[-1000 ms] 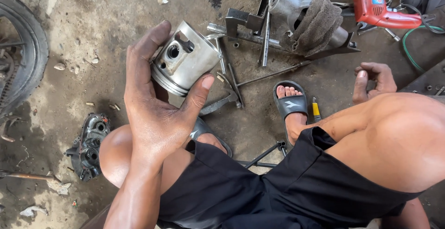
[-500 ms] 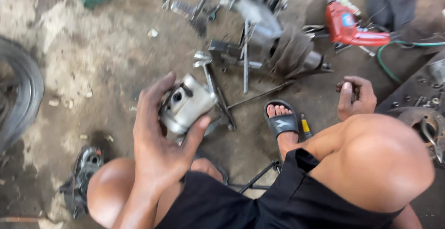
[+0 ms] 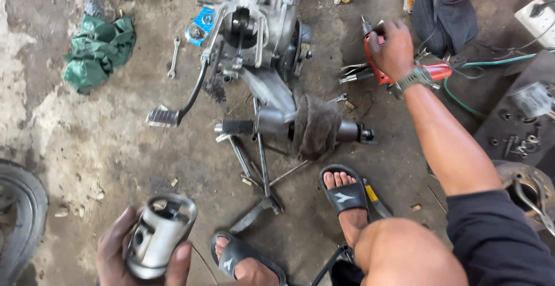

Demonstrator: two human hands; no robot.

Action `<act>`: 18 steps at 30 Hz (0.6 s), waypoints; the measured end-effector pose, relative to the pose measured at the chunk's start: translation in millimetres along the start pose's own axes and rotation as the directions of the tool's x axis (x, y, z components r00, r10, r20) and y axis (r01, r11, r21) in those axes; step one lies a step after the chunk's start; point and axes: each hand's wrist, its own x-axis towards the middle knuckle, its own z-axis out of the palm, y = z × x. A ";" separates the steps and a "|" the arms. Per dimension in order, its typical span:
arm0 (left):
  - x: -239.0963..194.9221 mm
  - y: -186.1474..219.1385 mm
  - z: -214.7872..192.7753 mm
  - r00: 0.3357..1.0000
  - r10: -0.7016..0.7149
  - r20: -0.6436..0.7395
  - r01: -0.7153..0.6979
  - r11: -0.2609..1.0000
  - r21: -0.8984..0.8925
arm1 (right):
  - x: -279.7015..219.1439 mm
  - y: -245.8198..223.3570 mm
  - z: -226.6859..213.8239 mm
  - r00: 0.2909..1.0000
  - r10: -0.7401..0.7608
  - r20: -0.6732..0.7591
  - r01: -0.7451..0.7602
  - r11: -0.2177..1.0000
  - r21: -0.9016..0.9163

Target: Disassembling a motorcycle piston by removing the wrist pin and rings using pliers and a hammer.

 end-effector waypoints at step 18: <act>58.1 -88.1 57.9 0.965 -0.143 0.221 0.160 0.985 -0.060 | 104.3 80.5 209.9 0.946 0.126 0.299 -0.045 0.964 -0.263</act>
